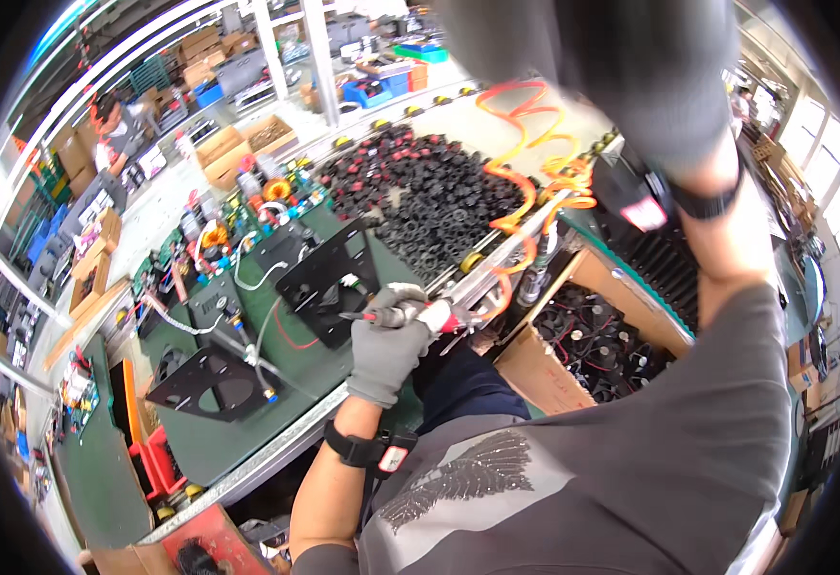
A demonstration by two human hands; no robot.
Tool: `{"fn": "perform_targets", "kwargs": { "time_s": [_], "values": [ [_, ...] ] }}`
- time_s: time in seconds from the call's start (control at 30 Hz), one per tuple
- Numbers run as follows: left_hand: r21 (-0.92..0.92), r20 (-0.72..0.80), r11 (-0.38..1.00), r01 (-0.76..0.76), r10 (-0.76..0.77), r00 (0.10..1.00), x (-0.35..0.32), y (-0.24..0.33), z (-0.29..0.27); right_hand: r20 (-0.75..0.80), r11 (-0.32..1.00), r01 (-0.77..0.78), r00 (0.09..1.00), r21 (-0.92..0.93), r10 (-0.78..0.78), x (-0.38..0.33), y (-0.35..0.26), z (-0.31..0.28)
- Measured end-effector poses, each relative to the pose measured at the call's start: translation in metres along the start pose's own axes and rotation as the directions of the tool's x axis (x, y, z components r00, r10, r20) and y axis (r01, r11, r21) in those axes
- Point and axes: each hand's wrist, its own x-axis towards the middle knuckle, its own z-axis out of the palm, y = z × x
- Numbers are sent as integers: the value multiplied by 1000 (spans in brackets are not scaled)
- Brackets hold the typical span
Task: Assembling electronic components using an air screwdriver and glue.
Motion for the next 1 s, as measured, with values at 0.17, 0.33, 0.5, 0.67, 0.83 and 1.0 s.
{"fn": "perform_targets", "kwargs": {
  "time_s": [0.17, 0.33, 0.5, 0.67, 0.83, 1.0],
  "values": [
    [-89, -31, 988, 130, -133, 991, -22, 23, -42, -279, 762, -352, 932, -544, 232, -47, 192, 89],
    [12, 124, 973, 231, -231, 965, -28, 40, -14, -188, 975, -163, 973, -150, 133, -50, 260, 125],
    [-152, 111, 943, 297, -282, 953, -28, 21, -18, -225, 937, -342, 910, 70, 349, -69, 263, 127],
    [567, -335, 821, -61, 298, 894, -3, -12, -45, -258, 866, -367, 849, 338, 461, -80, 277, 129],
    [858, -177, 510, -68, 416, 892, 34, -31, -46, -281, 829, -445, 793, 339, 541, -64, 296, 131],
    [890, -151, 451, -71, 438, 886, 51, -39, -51, -231, 766, -468, 766, 441, 600, -56, 306, 123]
  ]
}}
